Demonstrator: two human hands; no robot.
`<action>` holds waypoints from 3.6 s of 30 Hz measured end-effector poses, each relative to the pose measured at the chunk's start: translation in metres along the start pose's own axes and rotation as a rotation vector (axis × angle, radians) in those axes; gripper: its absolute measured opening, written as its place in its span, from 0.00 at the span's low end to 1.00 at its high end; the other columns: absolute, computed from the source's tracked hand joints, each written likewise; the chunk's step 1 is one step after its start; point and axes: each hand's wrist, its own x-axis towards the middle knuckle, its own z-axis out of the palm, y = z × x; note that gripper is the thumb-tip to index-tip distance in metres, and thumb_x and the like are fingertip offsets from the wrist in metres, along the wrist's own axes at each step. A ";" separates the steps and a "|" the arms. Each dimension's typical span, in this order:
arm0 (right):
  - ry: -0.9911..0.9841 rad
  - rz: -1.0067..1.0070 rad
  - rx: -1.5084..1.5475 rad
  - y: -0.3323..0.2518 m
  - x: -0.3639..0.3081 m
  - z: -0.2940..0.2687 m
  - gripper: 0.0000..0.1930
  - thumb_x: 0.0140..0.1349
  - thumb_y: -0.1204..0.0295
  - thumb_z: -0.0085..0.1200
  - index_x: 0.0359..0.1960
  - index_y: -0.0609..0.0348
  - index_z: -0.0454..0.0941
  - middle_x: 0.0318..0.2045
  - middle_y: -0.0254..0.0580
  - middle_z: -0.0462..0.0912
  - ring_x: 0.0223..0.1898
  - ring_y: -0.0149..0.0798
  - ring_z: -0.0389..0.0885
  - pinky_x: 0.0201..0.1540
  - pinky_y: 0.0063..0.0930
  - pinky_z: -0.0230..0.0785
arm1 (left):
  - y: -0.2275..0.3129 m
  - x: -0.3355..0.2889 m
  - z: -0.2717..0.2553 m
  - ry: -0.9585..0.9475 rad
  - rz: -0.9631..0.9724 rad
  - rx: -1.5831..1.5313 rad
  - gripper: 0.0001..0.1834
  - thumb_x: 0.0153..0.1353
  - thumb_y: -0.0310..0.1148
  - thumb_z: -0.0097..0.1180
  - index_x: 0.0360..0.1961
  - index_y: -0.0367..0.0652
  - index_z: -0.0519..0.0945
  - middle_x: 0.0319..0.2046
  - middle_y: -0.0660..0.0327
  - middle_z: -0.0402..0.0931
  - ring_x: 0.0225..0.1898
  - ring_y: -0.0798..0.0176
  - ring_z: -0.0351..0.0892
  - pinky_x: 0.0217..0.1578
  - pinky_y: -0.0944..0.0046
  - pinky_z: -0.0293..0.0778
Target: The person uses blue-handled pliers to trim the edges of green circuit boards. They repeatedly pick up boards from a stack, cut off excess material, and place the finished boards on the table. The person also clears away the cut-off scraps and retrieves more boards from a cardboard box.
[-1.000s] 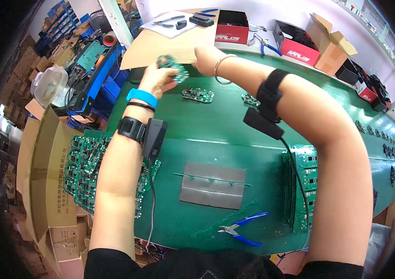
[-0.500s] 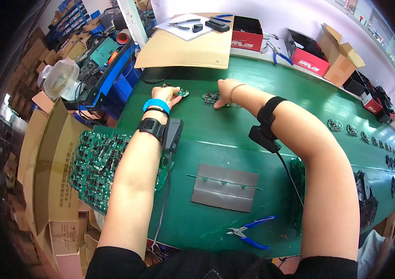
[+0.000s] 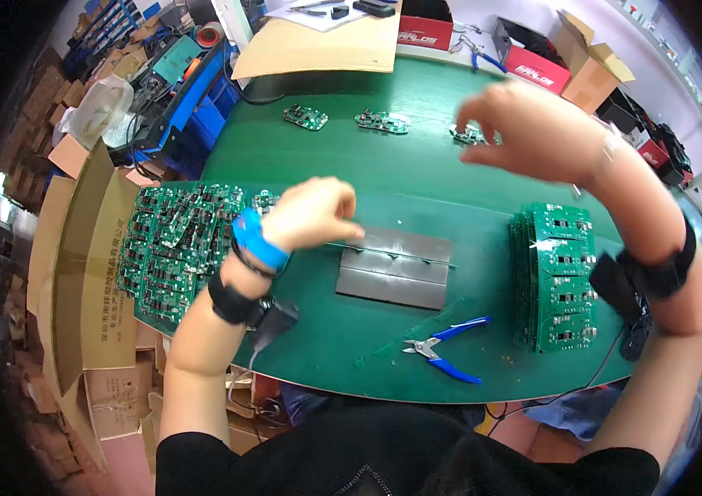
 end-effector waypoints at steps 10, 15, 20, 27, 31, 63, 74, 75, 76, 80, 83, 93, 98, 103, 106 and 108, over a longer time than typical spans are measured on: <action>0.306 0.439 -0.038 -0.020 -0.180 0.075 0.29 0.50 0.63 0.65 0.54 0.60 0.73 0.46 0.50 0.75 0.50 0.54 0.71 0.54 0.42 0.65 | -0.007 -0.038 0.024 0.220 0.183 -0.013 0.04 0.50 0.27 0.60 0.28 0.38 0.79 0.28 0.51 0.78 0.35 0.47 0.78 0.37 0.52 0.72; 0.391 0.613 0.014 -0.028 -0.195 0.129 0.55 0.37 0.46 0.71 0.69 0.46 0.57 0.62 0.66 0.61 0.62 0.64 0.60 0.63 0.50 0.57 | 0.012 -0.079 0.019 0.107 0.256 -0.103 0.05 0.50 0.27 0.62 0.28 0.39 0.79 0.27 0.54 0.78 0.34 0.49 0.79 0.35 0.55 0.73; 0.465 0.722 0.090 -0.035 -0.189 0.143 0.52 0.39 0.56 0.71 0.69 0.44 0.57 0.62 0.65 0.62 0.61 0.64 0.61 0.63 0.51 0.57 | 0.020 -0.098 0.050 0.059 0.227 -0.006 0.06 0.50 0.29 0.62 0.29 0.41 0.79 0.30 0.56 0.78 0.37 0.48 0.77 0.39 0.53 0.73; 0.715 0.637 0.178 -0.037 -0.190 0.126 0.47 0.36 0.64 0.67 0.66 0.49 0.63 0.61 0.58 0.66 0.61 0.58 0.64 0.64 0.45 0.55 | 0.049 -0.102 0.055 0.301 0.270 -0.442 0.09 0.57 0.31 0.62 0.36 0.38 0.81 0.31 0.55 0.78 0.32 0.59 0.79 0.35 0.63 0.75; 0.793 0.333 0.308 -0.087 -0.163 0.120 0.45 0.36 0.66 0.66 0.64 0.56 0.64 0.60 0.57 0.67 0.65 0.55 0.61 0.67 0.46 0.50 | 0.095 -0.099 0.077 0.018 0.132 -1.534 0.24 0.69 0.43 0.51 0.60 0.39 0.69 0.52 0.58 0.75 0.53 0.62 0.74 0.54 0.61 0.69; 0.435 0.259 1.112 -0.098 -0.176 0.212 0.31 0.43 0.70 0.61 0.52 0.67 0.72 0.41 0.44 0.77 0.44 0.39 0.75 0.54 0.31 0.66 | 0.021 -0.143 0.087 0.001 0.067 -2.412 0.33 0.70 0.55 0.36 0.66 0.41 0.62 0.61 0.46 0.67 0.58 0.42 0.71 0.56 0.38 0.69; 0.709 0.132 0.248 -0.138 -0.100 0.171 0.30 0.42 0.72 0.63 0.53 0.54 0.74 0.44 0.42 0.74 0.49 0.48 0.70 0.56 0.43 0.56 | 0.043 -0.153 0.084 0.090 -0.075 -2.077 0.26 0.75 0.43 0.30 0.69 0.44 0.54 0.61 0.51 0.65 0.58 0.52 0.72 0.56 0.50 0.73; 0.703 0.126 0.243 -0.139 -0.098 0.170 0.30 0.42 0.72 0.63 0.53 0.54 0.74 0.44 0.42 0.74 0.48 0.47 0.70 0.55 0.43 0.57 | 0.044 -0.153 0.084 0.099 -0.077 -2.051 0.26 0.75 0.43 0.30 0.69 0.44 0.54 0.61 0.51 0.65 0.58 0.52 0.72 0.56 0.51 0.73; 0.695 0.113 0.240 -0.140 -0.096 0.169 0.30 0.42 0.71 0.63 0.53 0.54 0.74 0.44 0.42 0.74 0.48 0.47 0.70 0.55 0.42 0.57 | 0.044 -0.155 0.085 0.116 -0.081 -2.025 0.26 0.75 0.43 0.30 0.69 0.44 0.54 0.61 0.51 0.65 0.58 0.53 0.72 0.56 0.51 0.73; 0.705 0.109 0.185 -0.144 -0.091 0.168 0.30 0.41 0.70 0.62 0.53 0.53 0.75 0.44 0.42 0.74 0.47 0.46 0.71 0.54 0.42 0.58 | 0.049 -0.159 0.080 0.172 -0.027 -1.866 0.26 0.75 0.43 0.31 0.69 0.43 0.54 0.61 0.52 0.65 0.59 0.56 0.71 0.56 0.54 0.73; 0.711 0.120 0.153 -0.144 -0.090 0.168 0.30 0.41 0.70 0.62 0.53 0.52 0.75 0.44 0.42 0.75 0.47 0.46 0.71 0.53 0.41 0.58 | 0.052 -0.160 0.076 0.174 -0.039 -1.831 0.26 0.75 0.42 0.31 0.68 0.42 0.55 0.61 0.53 0.66 0.59 0.57 0.71 0.57 0.55 0.73; 0.680 0.115 0.170 -0.141 -0.097 0.167 0.31 0.40 0.70 0.64 0.53 0.52 0.74 0.43 0.41 0.75 0.45 0.45 0.71 0.50 0.40 0.59 | 0.057 -0.160 0.071 0.185 -0.072 -1.721 0.25 0.75 0.42 0.33 0.68 0.41 0.57 0.60 0.54 0.67 0.57 0.60 0.73 0.55 0.58 0.73; 0.715 0.115 0.136 -0.140 -0.097 0.168 0.32 0.41 0.69 0.64 0.54 0.52 0.74 0.42 0.41 0.75 0.44 0.44 0.71 0.49 0.39 0.59 | 0.057 -0.161 0.071 0.157 -0.055 -1.781 0.24 0.75 0.42 0.34 0.66 0.40 0.59 0.58 0.55 0.69 0.55 0.61 0.74 0.53 0.60 0.75; 0.682 0.127 0.134 -0.142 -0.099 0.168 0.31 0.42 0.69 0.64 0.54 0.52 0.74 0.42 0.40 0.75 0.44 0.44 0.71 0.48 0.39 0.59 | 0.057 -0.161 0.072 0.170 -0.053 -1.724 0.24 0.74 0.42 0.34 0.65 0.39 0.60 0.56 0.55 0.70 0.55 0.61 0.74 0.53 0.61 0.75; 0.674 0.132 0.148 -0.141 -0.099 0.170 0.31 0.42 0.68 0.64 0.54 0.52 0.74 0.41 0.40 0.75 0.43 0.43 0.71 0.47 0.39 0.59 | 0.056 -0.160 0.072 0.169 -0.056 -1.721 0.24 0.74 0.42 0.34 0.65 0.39 0.60 0.57 0.55 0.70 0.55 0.62 0.74 0.52 0.62 0.75; 0.698 0.123 0.131 -0.141 -0.098 0.170 0.31 0.43 0.68 0.64 0.54 0.52 0.74 0.41 0.40 0.74 0.43 0.43 0.72 0.47 0.39 0.60 | 0.057 -0.160 0.072 0.163 -0.057 -1.750 0.24 0.75 0.42 0.34 0.65 0.39 0.59 0.57 0.55 0.70 0.55 0.61 0.74 0.52 0.62 0.75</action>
